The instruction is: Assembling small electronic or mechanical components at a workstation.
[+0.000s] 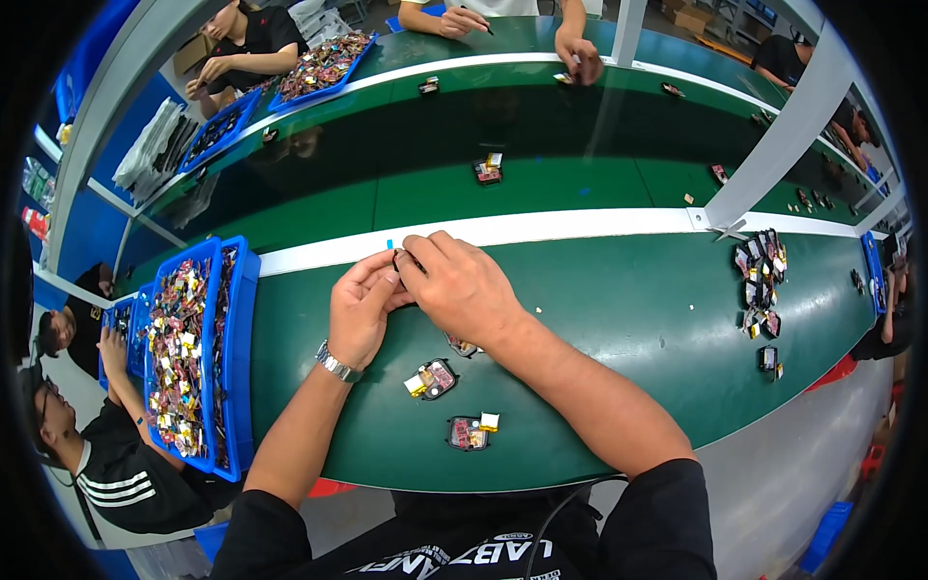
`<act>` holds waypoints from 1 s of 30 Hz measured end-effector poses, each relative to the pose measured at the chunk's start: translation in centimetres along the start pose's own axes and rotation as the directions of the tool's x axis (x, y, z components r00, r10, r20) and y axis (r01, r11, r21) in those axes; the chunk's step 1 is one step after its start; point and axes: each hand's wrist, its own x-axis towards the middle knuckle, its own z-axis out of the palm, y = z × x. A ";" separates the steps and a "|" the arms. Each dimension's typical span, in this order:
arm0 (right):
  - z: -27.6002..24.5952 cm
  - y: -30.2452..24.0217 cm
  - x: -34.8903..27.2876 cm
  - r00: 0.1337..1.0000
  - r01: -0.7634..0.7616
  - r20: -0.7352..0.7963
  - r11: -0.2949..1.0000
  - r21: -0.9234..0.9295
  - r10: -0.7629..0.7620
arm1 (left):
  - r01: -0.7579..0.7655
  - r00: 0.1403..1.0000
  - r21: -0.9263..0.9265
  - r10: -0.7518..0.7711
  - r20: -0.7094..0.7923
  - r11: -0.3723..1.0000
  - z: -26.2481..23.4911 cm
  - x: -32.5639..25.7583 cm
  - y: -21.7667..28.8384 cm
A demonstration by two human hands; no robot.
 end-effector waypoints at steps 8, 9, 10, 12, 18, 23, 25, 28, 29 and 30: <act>-0.6 -0.1 0.2 0.999 0.036 -0.011 0.999 -0.001 -0.036 | -0.004 1.000 -0.014 0.004 -0.003 1.000 -0.1 0.0 -0.1; -0.5 -0.1 0.2 0.999 0.036 -0.011 0.999 -0.001 -0.036 | -0.001 1.000 -0.016 0.001 -0.007 1.000 -0.1 0.0 0.0; -0.3 -0.2 0.2 0.999 0.034 -0.011 0.999 -0.001 -0.034 | 0.001 1.000 -0.017 -0.001 -0.012 1.000 -0.2 0.0 0.0; -0.2 -0.1 0.1 1.000 0.027 -0.013 1.000 -0.003 -0.027 | 0.000 1.000 -0.016 0.000 -0.005 1.000 -0.1 0.0 0.0; 0.2 -0.1 -0.1 0.999 -0.042 -0.018 0.996 0.083 0.044 | -0.002 1.000 -0.004 0.002 -0.003 1.000 -0.2 0.1 -0.2; -0.1 -0.4 -0.1 0.995 -0.100 0.007 0.985 0.138 0.100 | -0.008 1.000 0.005 0.008 0.000 1.000 -0.1 0.1 -0.2; -0.1 -0.6 0.0 0.996 -0.086 -0.011 0.990 0.112 0.087 | -0.013 1.000 -0.009 0.013 0.011 1.000 -0.1 0.0 -0.1; -0.2 -0.7 0.2 0.999 -0.043 -0.019 0.997 0.057 0.044 | -0.014 1.000 -0.010 0.014 0.000 1.000 0.1 0.0 0.1; -0.2 -0.7 0.2 1.000 -0.015 -0.009 0.999 0.033 0.015 | -0.017 1.000 -0.013 0.017 -0.006 1.000 0.0 0.0 0.1; -0.2 -0.8 0.2 1.000 -0.008 -0.006 0.999 0.037 0.008 | -0.009 1.000 -0.045 0.009 0.002 0.999 -0.1 0.0 0.1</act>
